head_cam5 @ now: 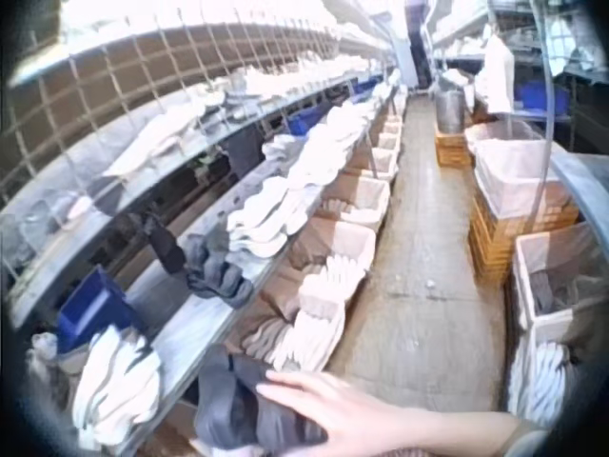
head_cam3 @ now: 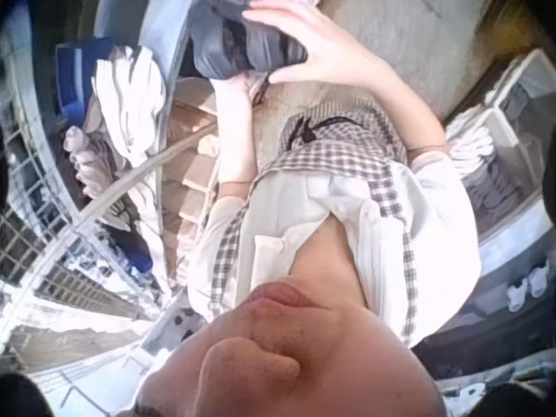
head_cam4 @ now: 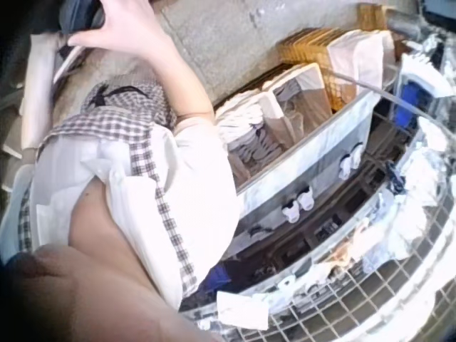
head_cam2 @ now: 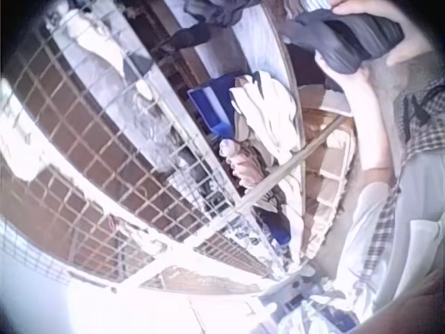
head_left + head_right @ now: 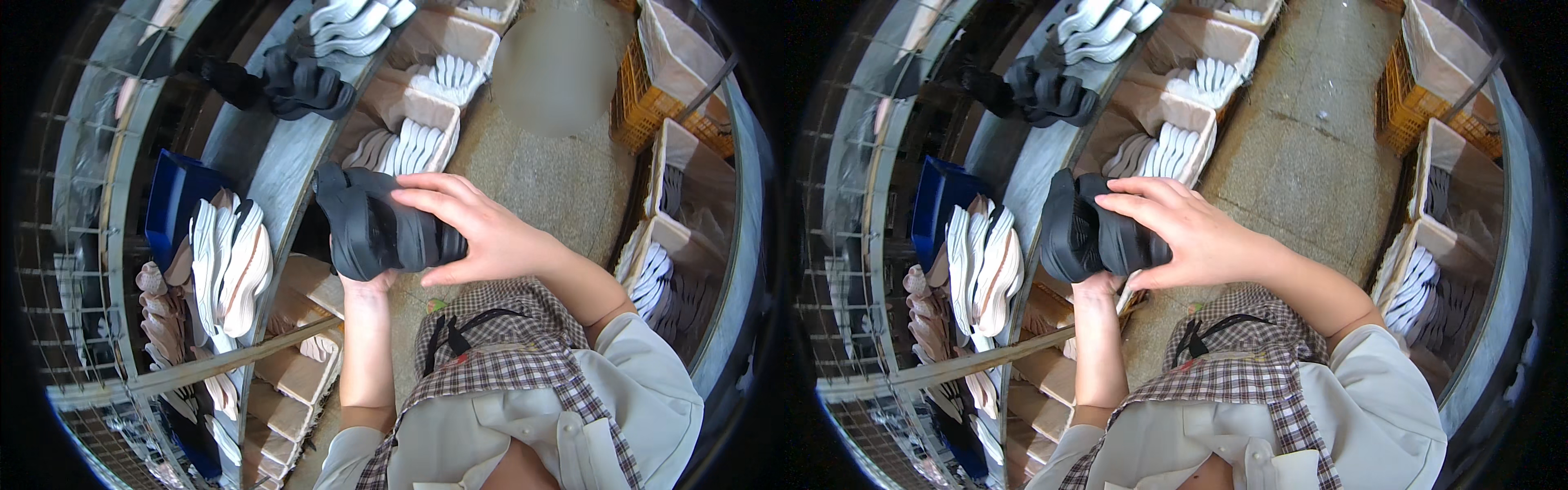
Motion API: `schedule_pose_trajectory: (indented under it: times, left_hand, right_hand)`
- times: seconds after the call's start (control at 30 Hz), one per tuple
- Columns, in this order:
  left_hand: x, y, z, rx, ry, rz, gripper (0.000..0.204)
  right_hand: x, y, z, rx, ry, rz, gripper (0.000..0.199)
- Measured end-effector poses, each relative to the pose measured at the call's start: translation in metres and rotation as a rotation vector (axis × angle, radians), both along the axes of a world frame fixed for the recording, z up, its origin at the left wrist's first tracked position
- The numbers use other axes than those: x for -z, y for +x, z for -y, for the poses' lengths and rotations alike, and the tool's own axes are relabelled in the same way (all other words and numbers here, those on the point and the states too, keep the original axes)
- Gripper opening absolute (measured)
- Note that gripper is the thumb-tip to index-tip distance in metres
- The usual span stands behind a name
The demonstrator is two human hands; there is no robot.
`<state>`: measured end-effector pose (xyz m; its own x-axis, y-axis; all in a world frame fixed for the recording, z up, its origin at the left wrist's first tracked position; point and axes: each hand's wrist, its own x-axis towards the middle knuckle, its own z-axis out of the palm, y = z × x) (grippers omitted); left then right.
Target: The person picks up black and pink slippers from a shelf, turns them over to view the soles, and places them back in stacks. The person handles the slippers one at a time and in small groups, repeatedly lifting and restacking them on the shelf.
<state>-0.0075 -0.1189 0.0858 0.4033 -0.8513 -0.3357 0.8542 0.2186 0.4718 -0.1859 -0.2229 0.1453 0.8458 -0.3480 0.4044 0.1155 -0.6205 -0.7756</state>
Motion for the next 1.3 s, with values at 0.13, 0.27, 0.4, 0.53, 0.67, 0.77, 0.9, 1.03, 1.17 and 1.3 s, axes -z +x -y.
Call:
schedule_pose_trajectory:
  times: [0.13,0.27,0.4,0.53,0.67,0.77,0.9,1.03,1.17,1.3]
  left_hand:
    - [-0.041,-0.006,-0.001,-0.053,-0.055,0.099,0.037]
    - [-0.055,0.002,-0.006,-0.081,-0.064,0.191,0.039]
    - [-0.054,0.017,-0.018,-0.054,-0.096,0.102,0.053]
    - [-0.048,0.046,-0.019,-0.101,0.129,0.147,0.062]
    - [-0.045,0.098,0.001,-0.083,0.189,0.068,0.059]
    - [-0.040,0.150,0.018,-0.118,0.240,0.115,0.054]
    - [-0.015,0.214,0.035,-0.225,0.560,0.460,0.047]
    - [-0.001,0.270,0.042,-0.200,0.528,0.377,0.014]
    - [-0.012,0.292,0.054,-0.397,0.391,0.333,0.012]
    - [-0.039,0.297,0.051,-0.491,0.355,0.338,0.013]
  right_hand:
    - [-0.023,0.003,-0.004,-0.009,-0.082,0.076,0.082]
    - [-0.037,0.009,-0.008,-0.033,-0.056,0.106,0.085]
    - [-0.037,0.020,-0.016,0.002,-0.117,0.102,0.088]
    - [-0.017,0.052,-0.020,0.085,-0.116,0.144,0.086]
    - [0.016,0.109,0.000,0.119,-0.130,0.264,0.081]
    - [0.044,0.166,0.010,0.165,-0.109,0.311,0.081]
    - [0.076,0.238,0.029,0.221,-0.078,0.373,0.082]
    - [0.106,0.290,0.034,0.267,-0.054,0.386,0.083]
    - [0.117,0.321,0.043,0.368,0.062,0.414,0.083]
    - [0.101,0.327,0.049,0.486,0.146,0.448,0.081]
